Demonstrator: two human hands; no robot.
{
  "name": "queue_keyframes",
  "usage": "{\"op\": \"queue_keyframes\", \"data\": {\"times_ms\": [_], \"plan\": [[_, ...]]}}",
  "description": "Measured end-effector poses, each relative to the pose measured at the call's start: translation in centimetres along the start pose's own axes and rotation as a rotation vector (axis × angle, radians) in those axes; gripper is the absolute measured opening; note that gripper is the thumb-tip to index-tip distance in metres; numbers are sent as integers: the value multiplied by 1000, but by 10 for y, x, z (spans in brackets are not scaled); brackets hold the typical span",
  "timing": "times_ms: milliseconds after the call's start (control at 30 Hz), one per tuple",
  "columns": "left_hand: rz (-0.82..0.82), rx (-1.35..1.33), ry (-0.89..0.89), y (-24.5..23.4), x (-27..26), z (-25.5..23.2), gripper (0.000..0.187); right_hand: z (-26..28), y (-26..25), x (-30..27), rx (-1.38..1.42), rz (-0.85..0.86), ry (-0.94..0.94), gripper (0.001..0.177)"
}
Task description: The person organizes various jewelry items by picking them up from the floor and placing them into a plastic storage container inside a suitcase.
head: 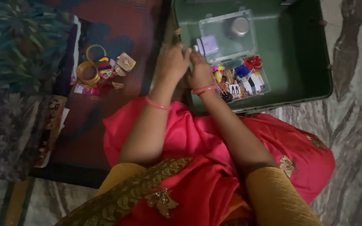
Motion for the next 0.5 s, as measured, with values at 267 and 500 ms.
{"op": "queue_keyframes", "data": {"times_ms": [267,500], "plan": [[103,-19,34,91,-24,-60,28,-71,-47,-34,-173,77,212,32],[158,-158,83,162,-27,-50,26,-128,-66,-60,-104,-49,107,23]]}}
Point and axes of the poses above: each hand's wrist, its own x-axis towards the middle knuckle, its own y-axis out of the palm, z = x × y, the point moved 10 cm from there along x, towards the middle knuckle
